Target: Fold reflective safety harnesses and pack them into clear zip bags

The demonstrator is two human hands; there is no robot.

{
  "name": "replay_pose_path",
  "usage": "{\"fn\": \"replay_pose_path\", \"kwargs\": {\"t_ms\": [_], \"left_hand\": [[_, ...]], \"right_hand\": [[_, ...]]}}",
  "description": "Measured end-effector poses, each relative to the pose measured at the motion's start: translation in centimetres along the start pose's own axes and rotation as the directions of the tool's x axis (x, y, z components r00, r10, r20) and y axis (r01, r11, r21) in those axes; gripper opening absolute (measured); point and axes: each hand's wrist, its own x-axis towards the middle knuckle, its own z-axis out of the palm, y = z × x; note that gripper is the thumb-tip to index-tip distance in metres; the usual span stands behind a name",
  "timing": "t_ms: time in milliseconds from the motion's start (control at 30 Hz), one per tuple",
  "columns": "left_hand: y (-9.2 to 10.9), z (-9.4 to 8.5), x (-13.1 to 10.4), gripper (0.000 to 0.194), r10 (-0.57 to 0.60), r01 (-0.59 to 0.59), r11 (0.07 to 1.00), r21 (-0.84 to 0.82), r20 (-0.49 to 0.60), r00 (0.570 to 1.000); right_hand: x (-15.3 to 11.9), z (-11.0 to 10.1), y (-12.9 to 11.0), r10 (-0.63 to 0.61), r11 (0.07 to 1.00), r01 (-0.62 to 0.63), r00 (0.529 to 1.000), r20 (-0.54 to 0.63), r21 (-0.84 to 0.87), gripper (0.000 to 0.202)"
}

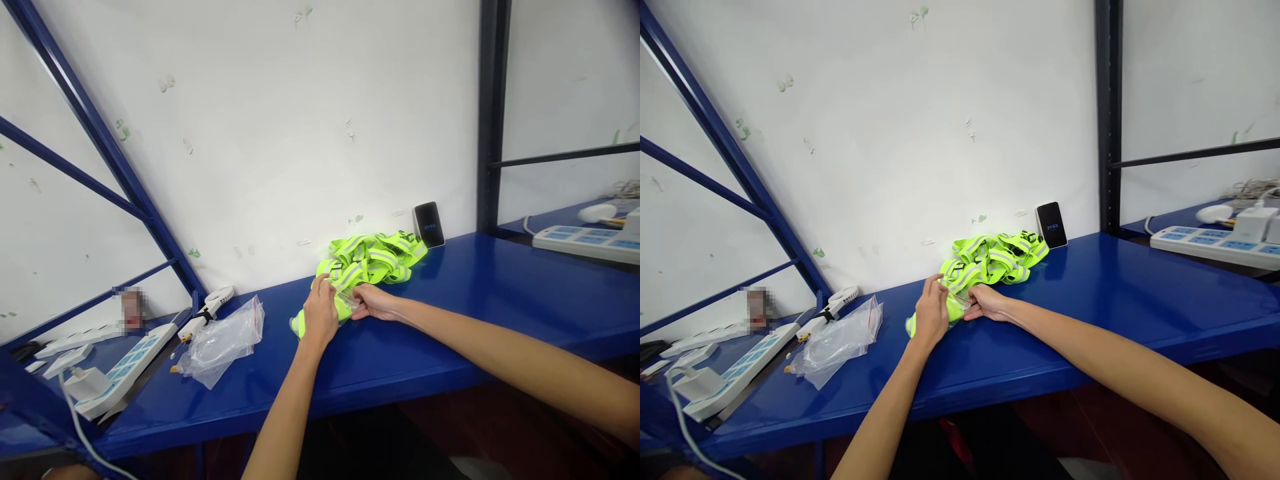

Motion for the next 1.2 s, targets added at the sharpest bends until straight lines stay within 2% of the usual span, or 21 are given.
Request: {"fn": "replay_pose_path", "kwargs": {"t_ms": [67,133,167,233,267,300,333,433,500,633,700,767,900,967,1067,1133,1200], "left_hand": [[-0.1,-0.4,0.0,0.014,-0.064,0.057,0.996,-0.062,-0.118,0.991],[-0.1,-0.9,-0.1,0.014,-0.054,0.045,0.997,-0.058,-0.170,0.984],[-0.2,-1.1,-0.2,0.017,-0.038,0.034,0.999,-0.026,-0.174,0.984],[-0.1,-1.3,-0.4,0.027,-0.031,0.045,0.996,0.078,-0.165,0.986],[-0.1,-1.4,-0.5,0.030,-0.051,0.073,0.988,0.138,-0.156,0.986],[-0.1,-1.4,-0.6,0.031,-0.090,0.115,0.974,0.196,-0.135,0.987],[-0.2,-1.4,-0.7,0.031,-0.143,0.163,0.956,0.244,-0.095,0.985],[-0.3,-1.5,-0.8,0.039,-0.296,0.247,0.911,0.330,0.108,0.949],[-0.2,-1.6,-0.8,0.047,-0.323,0.236,0.908,0.346,0.222,0.920],[0.5,-1.7,-0.5,0.050,-0.305,0.185,0.912,0.367,0.302,0.903],[1.0,-1.6,-0.5,0.048,-0.296,0.166,0.912,0.377,0.320,0.900],[1.4,-1.5,-0.6,0.049,-0.286,0.149,0.911,0.386,0.329,0.900],[1.6,-1.9,-0.5,0.053,-0.253,0.086,0.913,0.399,0.389,0.886],[1.6,-2.4,-0.4,0.055,-0.228,0.045,0.925,0.378,0.454,0.861],[1.4,-3.4,-0.7,0.058,-0.145,-0.039,0.947,0.320,0.531,0.835],[1.2,-4.0,-1.3,0.058,-0.074,-0.100,0.954,0.283,0.545,0.835],[1.0,-4.3,-1.9,0.058,-0.052,-0.112,0.955,0.273,0.530,0.847]], "right_hand": [[-0.2,0.1,-0.1,-0.041,0.995,0.040,0.999,0.002,-0.091,0.006],[-0.5,0.1,-0.1,-0.214,0.943,0.207,0.977,0.002,-0.260,0.013],[-0.7,0.1,-0.1,-0.339,0.871,0.320,0.941,0.015,-0.372,0.017],[-1.2,-0.1,-0.2,-0.536,0.635,0.505,0.833,0.137,-0.585,0.020],[-1.5,-0.2,-0.2,-0.566,0.514,0.553,0.793,0.225,-0.655,0.020],[-1.8,-0.3,-0.3,-0.548,0.423,0.570,0.780,0.302,-0.704,0.019],[-2.0,-0.5,-0.4,-0.502,0.369,0.570,0.787,0.359,-0.735,0.020],[-2.3,-0.6,-0.4,-0.384,0.339,0.526,0.834,0.396,-0.780,0.030],[-2.2,-0.5,-0.3,-0.359,0.360,0.505,0.851,0.384,-0.784,0.032],[-1.2,-0.1,-0.3,-0.333,0.455,0.480,0.873,0.356,-0.750,0.015],[-0.9,0.3,-0.5,-0.309,0.442,0.487,0.871,0.382,-0.753,0.009],[-1.0,0.7,-0.7,-0.256,0.325,0.481,0.874,0.414,-0.814,0.013],[-2.1,1.5,-0.8,-0.161,-0.018,0.359,0.920,0.357,-0.933,0.023],[-2.4,1.7,-0.5,-0.199,-0.076,0.344,0.914,0.353,-0.936,0.024],[-2.2,1.6,0.0,-0.307,-0.053,0.369,0.878,0.367,-0.928,0.019],[-2.0,1.4,0.2,-0.320,-0.001,0.428,0.856,0.406,-0.904,0.014],[-2.0,0.9,0.2,-0.328,0.052,0.491,0.831,0.450,-0.869,0.019]]}}
